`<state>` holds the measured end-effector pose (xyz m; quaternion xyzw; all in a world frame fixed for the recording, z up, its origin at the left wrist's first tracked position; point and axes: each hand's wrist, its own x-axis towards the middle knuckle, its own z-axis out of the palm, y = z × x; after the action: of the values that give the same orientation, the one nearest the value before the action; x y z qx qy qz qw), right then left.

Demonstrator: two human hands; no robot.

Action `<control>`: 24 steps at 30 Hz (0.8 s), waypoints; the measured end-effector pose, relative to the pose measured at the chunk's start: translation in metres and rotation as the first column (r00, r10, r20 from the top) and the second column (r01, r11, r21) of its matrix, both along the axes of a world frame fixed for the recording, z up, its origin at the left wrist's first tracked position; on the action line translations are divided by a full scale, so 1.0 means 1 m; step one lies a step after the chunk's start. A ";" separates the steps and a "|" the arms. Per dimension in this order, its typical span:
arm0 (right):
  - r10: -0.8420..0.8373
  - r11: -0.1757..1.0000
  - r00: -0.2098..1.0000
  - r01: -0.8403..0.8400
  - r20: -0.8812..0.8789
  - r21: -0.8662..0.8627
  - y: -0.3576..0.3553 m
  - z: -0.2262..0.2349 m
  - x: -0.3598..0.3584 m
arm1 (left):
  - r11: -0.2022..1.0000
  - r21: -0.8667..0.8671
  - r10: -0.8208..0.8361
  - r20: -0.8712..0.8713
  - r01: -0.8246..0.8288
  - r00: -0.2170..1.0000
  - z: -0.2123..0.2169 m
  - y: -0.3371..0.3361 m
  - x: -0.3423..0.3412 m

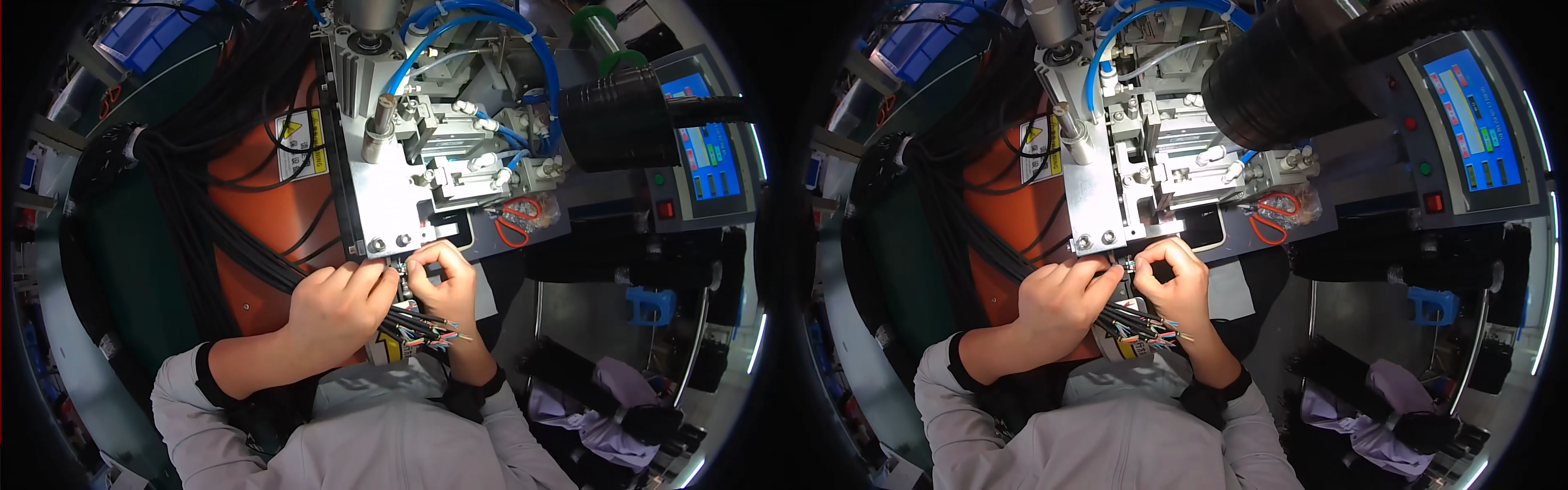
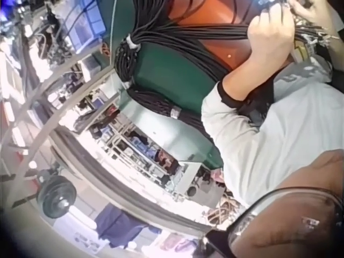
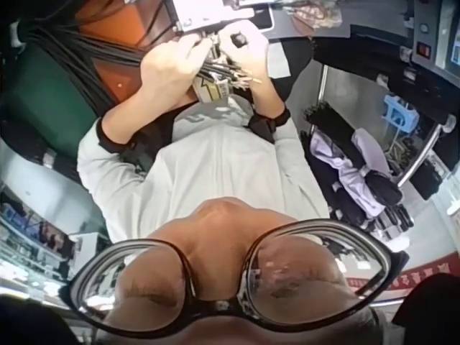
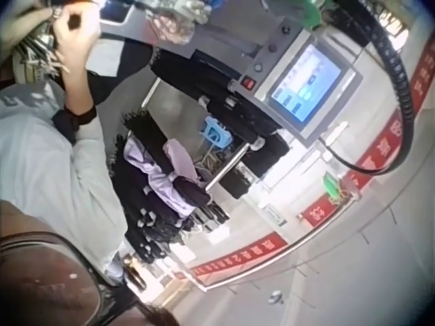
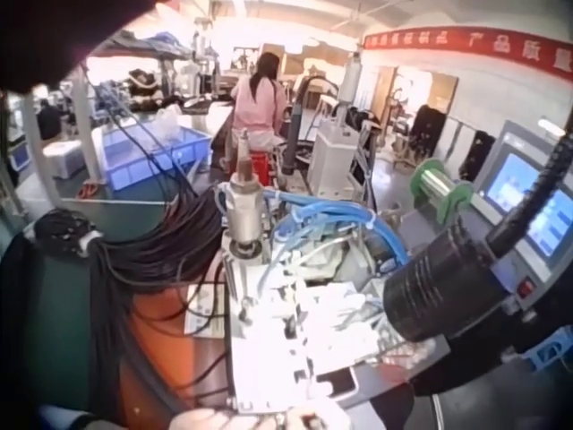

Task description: Assembling wire harnesses by inserting wires into an automated processing machine.

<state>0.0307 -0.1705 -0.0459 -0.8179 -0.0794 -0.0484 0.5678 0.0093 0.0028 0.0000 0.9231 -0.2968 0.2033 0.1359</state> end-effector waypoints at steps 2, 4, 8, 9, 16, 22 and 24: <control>0.011 0.993 0.991 0.004 -0.132 0.115 -0.001 -0.004 -0.001 | 1.000 -0.007 0.006 -0.037 -0.006 0.999 0.003 0.001 -0.002; 0.029 0.985 0.983 0.004 -0.182 0.175 -0.002 -0.007 -0.004 | 1.000 -0.009 0.009 -0.057 -0.009 0.998 0.005 0.002 -0.005; 0.074 0.955 0.951 0.020 -0.301 0.297 -0.007 -0.007 -0.007 | 0.998 0.046 0.057 -0.147 -0.051 0.987 0.007 0.003 -0.015; 0.079 0.954 0.941 0.025 -0.329 0.300 -0.009 -0.006 -0.006 | 0.997 0.044 0.067 -0.152 -0.061 0.986 0.008 0.002 -0.015; 0.082 0.996 0.978 -0.072 0.190 -0.056 -0.006 0.004 0.002 | 0.997 0.041 0.079 -0.173 -0.073 0.982 0.008 0.003 -0.014; 0.044 0.988 0.961 -0.002 0.273 -0.153 -0.003 0.000 0.001 | 0.999 0.038 0.042 -0.096 -0.039 0.995 0.005 0.004 -0.011; 0.032 0.993 0.976 -0.006 0.214 -0.120 -0.002 -0.002 -0.002 | 0.999 0.037 0.042 -0.095 -0.039 0.995 0.005 0.004 -0.011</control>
<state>0.0292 -0.1729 -0.0475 -0.8394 -0.1509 -0.1264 0.5067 -0.0019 0.0069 0.0053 0.9398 -0.2746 0.1565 0.1297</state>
